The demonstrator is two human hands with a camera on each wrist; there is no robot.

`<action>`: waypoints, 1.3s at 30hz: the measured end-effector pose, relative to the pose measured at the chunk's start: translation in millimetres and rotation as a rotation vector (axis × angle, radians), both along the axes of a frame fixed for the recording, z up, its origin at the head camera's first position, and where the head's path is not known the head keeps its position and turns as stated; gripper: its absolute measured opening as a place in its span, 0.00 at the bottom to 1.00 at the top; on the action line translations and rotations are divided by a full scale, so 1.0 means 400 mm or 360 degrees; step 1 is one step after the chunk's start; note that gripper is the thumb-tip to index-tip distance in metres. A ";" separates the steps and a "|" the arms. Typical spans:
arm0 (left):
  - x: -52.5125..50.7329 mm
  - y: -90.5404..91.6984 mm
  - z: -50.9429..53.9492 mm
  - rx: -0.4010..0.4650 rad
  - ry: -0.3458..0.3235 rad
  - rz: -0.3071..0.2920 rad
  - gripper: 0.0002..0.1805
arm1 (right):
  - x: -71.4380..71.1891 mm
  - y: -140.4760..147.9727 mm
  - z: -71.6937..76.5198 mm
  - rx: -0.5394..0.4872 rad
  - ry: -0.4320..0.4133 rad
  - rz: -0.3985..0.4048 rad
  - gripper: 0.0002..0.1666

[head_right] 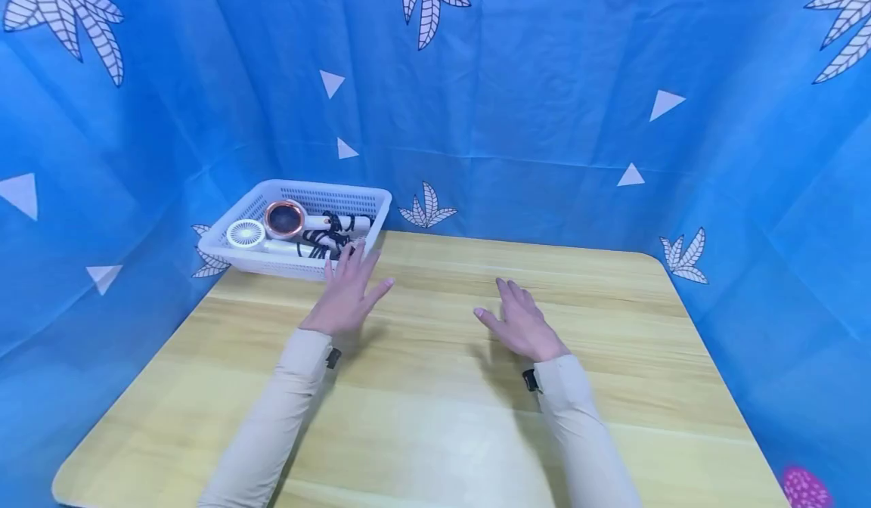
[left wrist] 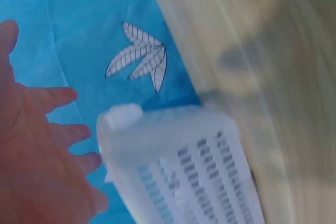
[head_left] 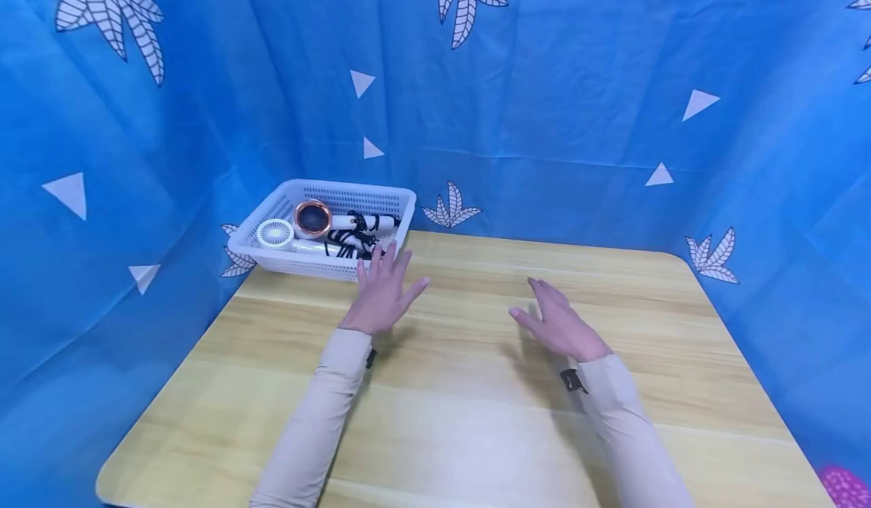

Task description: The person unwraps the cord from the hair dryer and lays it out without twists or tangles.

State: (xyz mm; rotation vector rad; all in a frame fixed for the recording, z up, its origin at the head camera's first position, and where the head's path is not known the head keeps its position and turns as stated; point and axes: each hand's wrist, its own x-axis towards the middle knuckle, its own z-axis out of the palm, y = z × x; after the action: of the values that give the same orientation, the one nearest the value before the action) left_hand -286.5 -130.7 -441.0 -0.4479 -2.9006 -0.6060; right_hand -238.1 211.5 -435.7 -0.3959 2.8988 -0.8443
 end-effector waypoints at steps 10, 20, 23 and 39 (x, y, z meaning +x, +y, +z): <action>0.011 -0.162 0.065 0.0183 -0.0170 0.0072 0.47 | -0.053 -0.152 0.071 -0.0236 -0.0097 0.0200 0.48; 0.017 -0.327 0.120 0.0523 -0.0098 0.0251 0.41 | -0.143 -0.313 0.131 -0.0544 -0.0151 0.0331 0.41; 0.016 -0.367 0.126 0.0690 -0.0038 0.0376 0.36 | -0.158 -0.357 0.150 -0.0606 -0.0151 0.0291 0.37; -0.050 -0.498 0.133 0.1254 0.0028 0.0939 0.33 | -0.267 -0.582 0.148 -0.0544 -0.0062 0.0303 0.27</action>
State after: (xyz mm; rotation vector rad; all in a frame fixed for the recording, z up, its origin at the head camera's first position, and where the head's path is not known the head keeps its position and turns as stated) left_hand -306.6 -329.8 -387.7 0.4724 -2.2993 -1.4679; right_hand -344.8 -21.5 -376.3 -0.6626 2.6246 -1.2970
